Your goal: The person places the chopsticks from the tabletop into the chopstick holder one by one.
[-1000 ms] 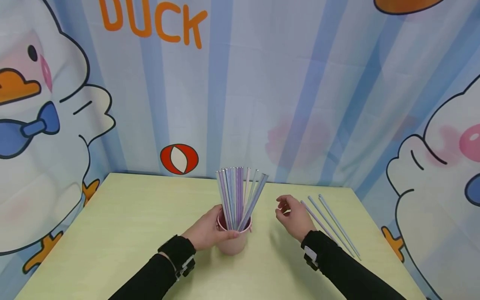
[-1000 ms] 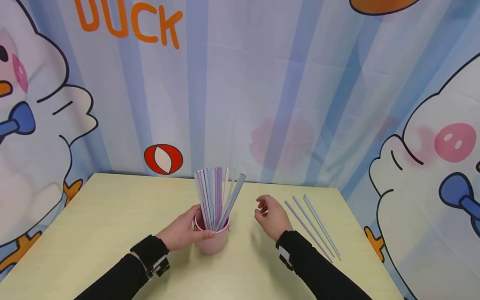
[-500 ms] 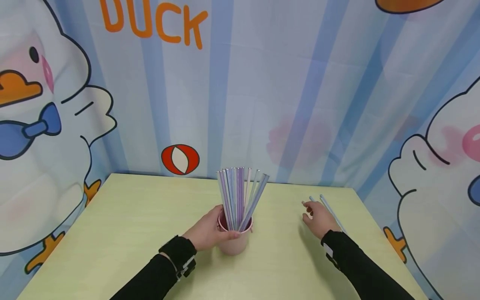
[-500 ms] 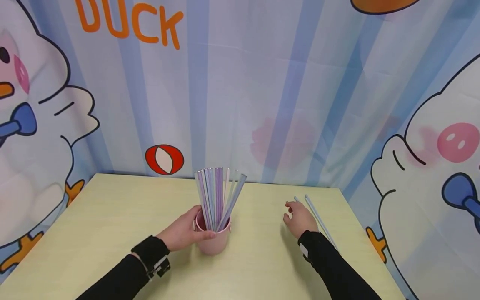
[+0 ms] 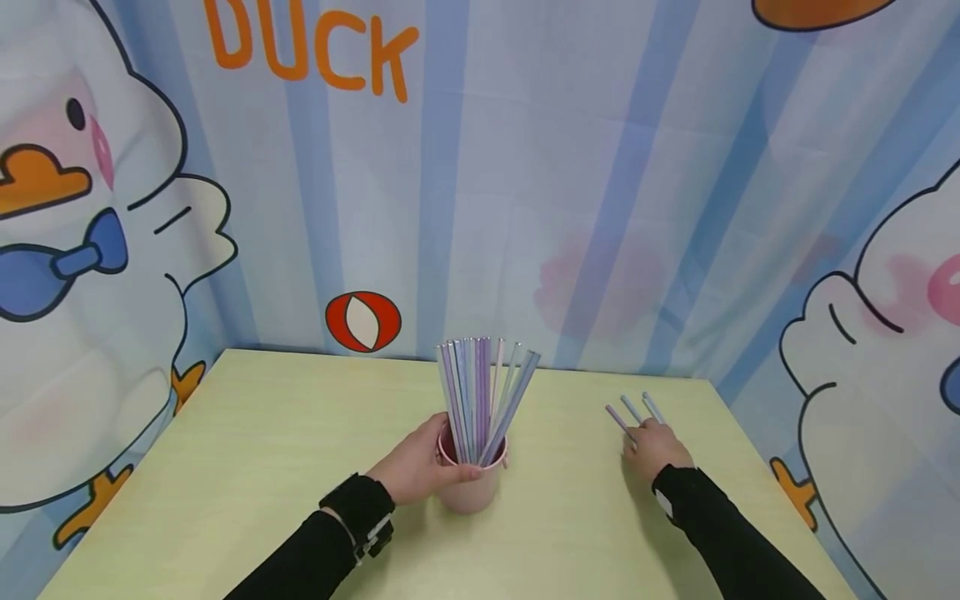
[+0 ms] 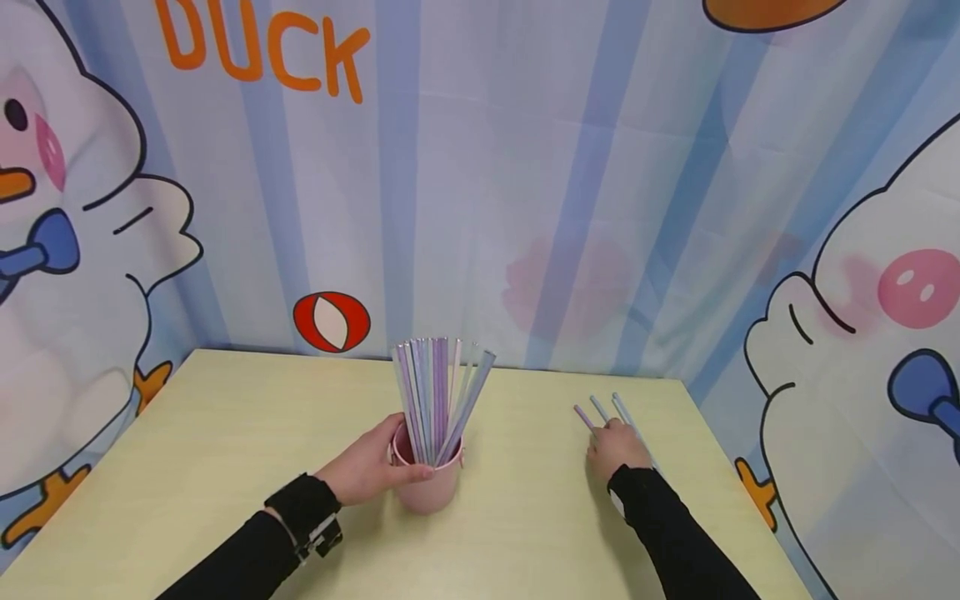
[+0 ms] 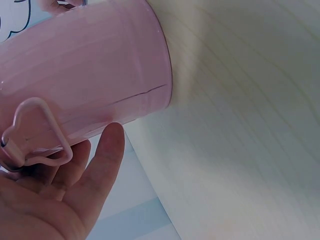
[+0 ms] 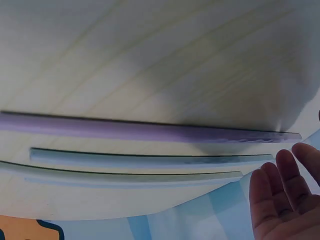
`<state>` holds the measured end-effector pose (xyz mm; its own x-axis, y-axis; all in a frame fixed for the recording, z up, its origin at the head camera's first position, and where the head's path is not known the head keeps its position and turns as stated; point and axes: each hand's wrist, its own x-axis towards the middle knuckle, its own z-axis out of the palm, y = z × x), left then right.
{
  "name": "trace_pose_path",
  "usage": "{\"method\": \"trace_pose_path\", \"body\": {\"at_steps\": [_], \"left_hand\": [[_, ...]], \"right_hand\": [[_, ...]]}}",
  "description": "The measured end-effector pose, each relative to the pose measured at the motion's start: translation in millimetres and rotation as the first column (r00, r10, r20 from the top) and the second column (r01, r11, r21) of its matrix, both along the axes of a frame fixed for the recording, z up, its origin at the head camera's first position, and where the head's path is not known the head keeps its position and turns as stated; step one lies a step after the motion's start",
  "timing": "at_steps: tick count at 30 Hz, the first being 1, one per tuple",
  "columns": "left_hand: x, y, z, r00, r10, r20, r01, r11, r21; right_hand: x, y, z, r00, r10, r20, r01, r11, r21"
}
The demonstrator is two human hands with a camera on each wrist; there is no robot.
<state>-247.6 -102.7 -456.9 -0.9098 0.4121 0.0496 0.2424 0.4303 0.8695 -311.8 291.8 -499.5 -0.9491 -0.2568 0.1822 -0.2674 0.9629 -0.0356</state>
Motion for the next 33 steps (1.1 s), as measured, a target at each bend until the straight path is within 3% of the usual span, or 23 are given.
{"method": "trace_pose_path", "body": {"at_steps": [10,20,27,33], "left_hand": [[-0.5,-0.4,-1.0,1.000,0.013,0.006,-0.013,1.000,-0.016],[-0.5,-0.1,-0.7,1.000,0.024,0.018,-0.023,1.000,-0.019],[0.1,-0.3,-0.2,1.000,0.020,0.013,-0.020,1.000,-0.011],[-0.9,-0.1,-1.7,1.000,0.026,0.007,-0.025,0.999,-0.025]], "right_hand": [[5.1,-1.8,2.7,0.999,-0.027,0.042,0.024,0.998,0.053],[4.6,-1.8,-0.3,1.000,0.011,0.004,-0.011,0.996,0.088],[1.9,-7.9,-1.7,0.999,0.038,-0.016,-0.039,0.999,-0.013],[8.8,-22.6,3.1,0.999,0.001,0.048,0.005,0.992,-0.122]]}}
